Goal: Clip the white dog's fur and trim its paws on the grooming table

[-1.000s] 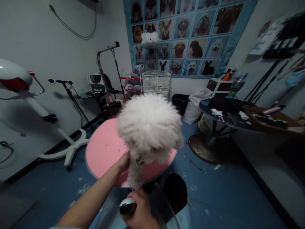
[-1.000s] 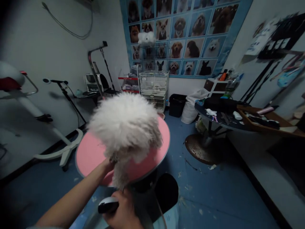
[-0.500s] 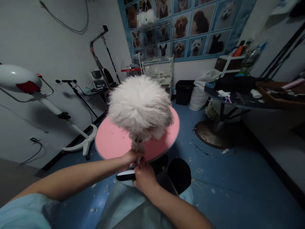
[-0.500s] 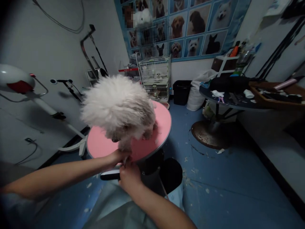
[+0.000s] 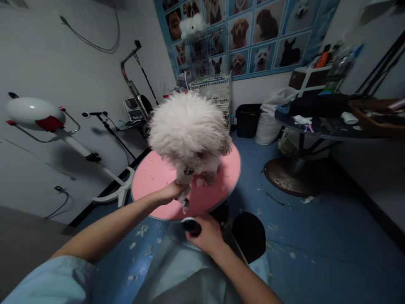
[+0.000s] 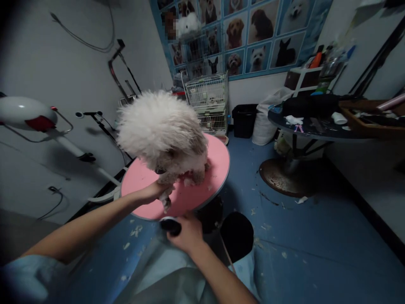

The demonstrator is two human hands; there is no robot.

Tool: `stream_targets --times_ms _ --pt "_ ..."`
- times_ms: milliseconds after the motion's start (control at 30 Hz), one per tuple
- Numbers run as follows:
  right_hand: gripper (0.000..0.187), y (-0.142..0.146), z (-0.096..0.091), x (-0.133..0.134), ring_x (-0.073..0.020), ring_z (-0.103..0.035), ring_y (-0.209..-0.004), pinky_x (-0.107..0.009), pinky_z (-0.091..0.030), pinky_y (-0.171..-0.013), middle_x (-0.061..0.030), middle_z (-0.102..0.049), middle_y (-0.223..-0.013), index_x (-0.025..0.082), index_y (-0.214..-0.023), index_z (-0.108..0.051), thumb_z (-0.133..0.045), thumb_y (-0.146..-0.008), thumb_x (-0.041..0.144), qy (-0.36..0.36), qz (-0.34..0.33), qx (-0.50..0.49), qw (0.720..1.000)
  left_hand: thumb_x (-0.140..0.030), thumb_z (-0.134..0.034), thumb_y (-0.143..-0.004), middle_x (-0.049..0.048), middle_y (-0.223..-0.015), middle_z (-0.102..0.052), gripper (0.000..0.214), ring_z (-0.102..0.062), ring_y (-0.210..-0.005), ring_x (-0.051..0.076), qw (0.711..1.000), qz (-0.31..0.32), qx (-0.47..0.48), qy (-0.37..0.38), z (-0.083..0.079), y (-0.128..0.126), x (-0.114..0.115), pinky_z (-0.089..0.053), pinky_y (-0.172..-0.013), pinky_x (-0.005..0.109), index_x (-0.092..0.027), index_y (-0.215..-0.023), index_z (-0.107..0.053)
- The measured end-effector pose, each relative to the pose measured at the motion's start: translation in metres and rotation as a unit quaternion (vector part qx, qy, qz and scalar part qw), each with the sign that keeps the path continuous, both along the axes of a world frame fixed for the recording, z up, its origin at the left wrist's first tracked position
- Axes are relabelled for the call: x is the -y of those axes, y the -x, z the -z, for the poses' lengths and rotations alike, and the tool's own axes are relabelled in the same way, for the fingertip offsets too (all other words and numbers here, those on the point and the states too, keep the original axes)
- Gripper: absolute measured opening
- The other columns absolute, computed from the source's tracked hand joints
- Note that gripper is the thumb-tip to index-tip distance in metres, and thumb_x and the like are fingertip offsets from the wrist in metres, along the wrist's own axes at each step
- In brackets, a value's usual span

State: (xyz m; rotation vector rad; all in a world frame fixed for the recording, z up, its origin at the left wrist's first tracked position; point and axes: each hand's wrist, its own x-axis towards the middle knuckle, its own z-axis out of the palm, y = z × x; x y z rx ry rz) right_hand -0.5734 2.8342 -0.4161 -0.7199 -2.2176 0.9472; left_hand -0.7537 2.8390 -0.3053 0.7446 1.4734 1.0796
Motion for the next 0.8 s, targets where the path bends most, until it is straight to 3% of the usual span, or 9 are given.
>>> stream_targets --times_ms 67,167,267,367,500,633,800 --pt "0.023 -0.014 0.009 -0.003 -0.0208 -0.066 -0.076 -0.032 -0.054 -0.066 -0.0050 -0.070 -0.086 0.021 -0.089 -0.062 -0.067 -0.070 0.034 0.181 0.049 -0.169 0.968 -0.047 -0.065 -0.078 0.0013 -0.046 -0.052 0.036 -0.057 -0.039 0.020 0.997 0.069 -0.013 0.015 -0.001 0.001 0.002 -0.042 -0.039 0.027 -0.015 -0.065 -0.055" --pt "0.037 -0.022 0.013 -0.012 -0.0169 -0.065 -0.065 -0.029 -0.052 -0.053 -0.0060 -0.070 -0.098 0.022 -0.102 -0.057 -0.069 -0.072 0.038 0.373 0.057 -0.308 0.873 -0.048 -0.070 -0.072 -0.0007 -0.050 -0.050 0.037 -0.054 -0.038 0.016 0.998 0.067 -0.003 -0.011 0.004 0.001 0.002 -0.043 -0.040 0.028 -0.016 -0.066 -0.053" --pt "0.043 -0.013 0.004 -0.023 -0.0133 -0.062 -0.060 -0.027 -0.051 -0.051 -0.0048 -0.070 -0.100 0.022 -0.102 -0.055 -0.075 -0.066 0.035 0.459 0.040 -0.380 0.802 -0.046 -0.074 -0.069 -0.0004 -0.053 -0.052 0.036 -0.051 -0.041 0.013 0.998 0.047 0.010 -0.033 0.013 0.001 0.000 -0.042 -0.041 0.026 -0.015 -0.064 -0.054" --pt "0.041 0.003 -0.009 -0.034 -0.0130 -0.061 -0.059 -0.025 -0.048 -0.047 -0.0040 -0.072 -0.093 0.021 -0.094 -0.054 -0.077 -0.063 0.035 0.490 0.045 -0.425 0.760 -0.045 -0.073 -0.070 0.0015 -0.052 -0.054 0.037 -0.051 -0.045 0.012 0.998 0.034 0.002 -0.046 0.026 0.002 -0.002 -0.041 -0.043 0.024 -0.014 -0.060 -0.056" --pt "0.039 0.014 -0.020 -0.042 -0.0148 -0.063 -0.062 -0.024 -0.045 -0.045 -0.0050 -0.072 -0.094 0.022 -0.093 -0.052 -0.076 -0.065 0.034 0.496 0.022 -0.429 0.755 -0.043 -0.071 -0.072 0.0054 -0.061 -0.062 0.033 -0.056 -0.055 0.014 0.997 0.038 -0.025 -0.070 0.039 0.008 -0.001 -0.046 -0.053 0.025 -0.012 -0.066 -0.063" --pt "0.039 0.014 -0.025 -0.044 -0.0127 -0.060 -0.057 -0.026 -0.047 -0.048 -0.0057 -0.072 -0.096 0.022 -0.094 -0.052 -0.076 -0.065 0.032 0.494 -0.007 -0.420 0.761 -0.042 -0.071 -0.073 0.0059 -0.066 -0.065 0.030 -0.057 -0.058 0.015 0.997 0.019 -0.046 -0.066 0.041 0.010 0.000 -0.046 -0.056 0.026 -0.013 -0.070 -0.065" --pt "0.041 0.011 -0.027 -0.038 -0.0153 -0.063 -0.064 -0.026 -0.048 -0.048 -0.0031 -0.072 -0.092 0.023 -0.094 -0.051 -0.078 -0.064 0.032 0.489 0.027 -0.426 0.761 -0.045 -0.075 -0.066 0.0034 -0.062 -0.061 0.035 -0.054 -0.057 0.014 0.998 0.038 -0.015 -0.054 0.039 0.007 -0.003 -0.045 -0.058 0.027 -0.012 -0.067 -0.062"
